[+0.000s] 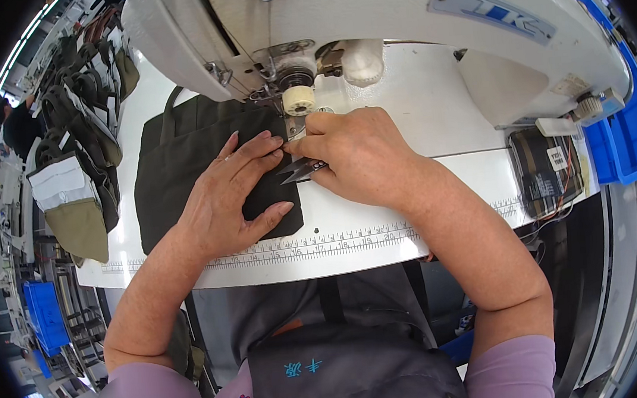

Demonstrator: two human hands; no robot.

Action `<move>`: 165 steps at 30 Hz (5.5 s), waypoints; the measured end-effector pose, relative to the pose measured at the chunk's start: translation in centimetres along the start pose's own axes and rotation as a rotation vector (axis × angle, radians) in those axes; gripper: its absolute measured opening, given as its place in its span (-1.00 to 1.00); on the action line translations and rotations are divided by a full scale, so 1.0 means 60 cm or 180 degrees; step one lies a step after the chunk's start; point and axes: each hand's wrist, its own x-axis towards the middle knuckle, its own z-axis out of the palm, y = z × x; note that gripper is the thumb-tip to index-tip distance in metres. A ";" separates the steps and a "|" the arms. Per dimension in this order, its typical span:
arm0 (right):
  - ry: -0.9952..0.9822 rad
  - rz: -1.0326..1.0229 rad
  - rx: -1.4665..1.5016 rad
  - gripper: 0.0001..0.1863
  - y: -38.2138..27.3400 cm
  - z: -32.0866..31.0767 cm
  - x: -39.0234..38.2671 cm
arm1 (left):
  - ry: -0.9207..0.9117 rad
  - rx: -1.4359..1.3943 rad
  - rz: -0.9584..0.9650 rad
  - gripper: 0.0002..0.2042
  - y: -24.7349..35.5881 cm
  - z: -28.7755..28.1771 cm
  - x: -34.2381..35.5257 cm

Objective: Sewing and trimming threads on a dark green fabric bag using an industrial sewing machine.

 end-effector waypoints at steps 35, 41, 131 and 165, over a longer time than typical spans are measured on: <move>0.0014 -0.0083 0.0511 -0.69 0.019 -0.002 -0.002 | 0.0148 0.0005 0.0056 -0.80 0.010 -0.016 0.018; 0.0512 -0.0352 0.0592 -0.66 0.014 0.004 0.001 | 0.0779 -0.1094 -0.0290 -0.87 -0.014 -0.022 0.016; -0.0217 0.0341 -0.0084 -0.41 -0.005 0.006 0.013 | -0.0326 0.0187 0.0742 -0.58 -0.105 -0.026 0.029; -0.0122 0.0358 -0.0479 -0.40 0.005 0.012 0.008 | -0.0008 0.0183 -0.0184 -0.55 -0.038 0.007 0.021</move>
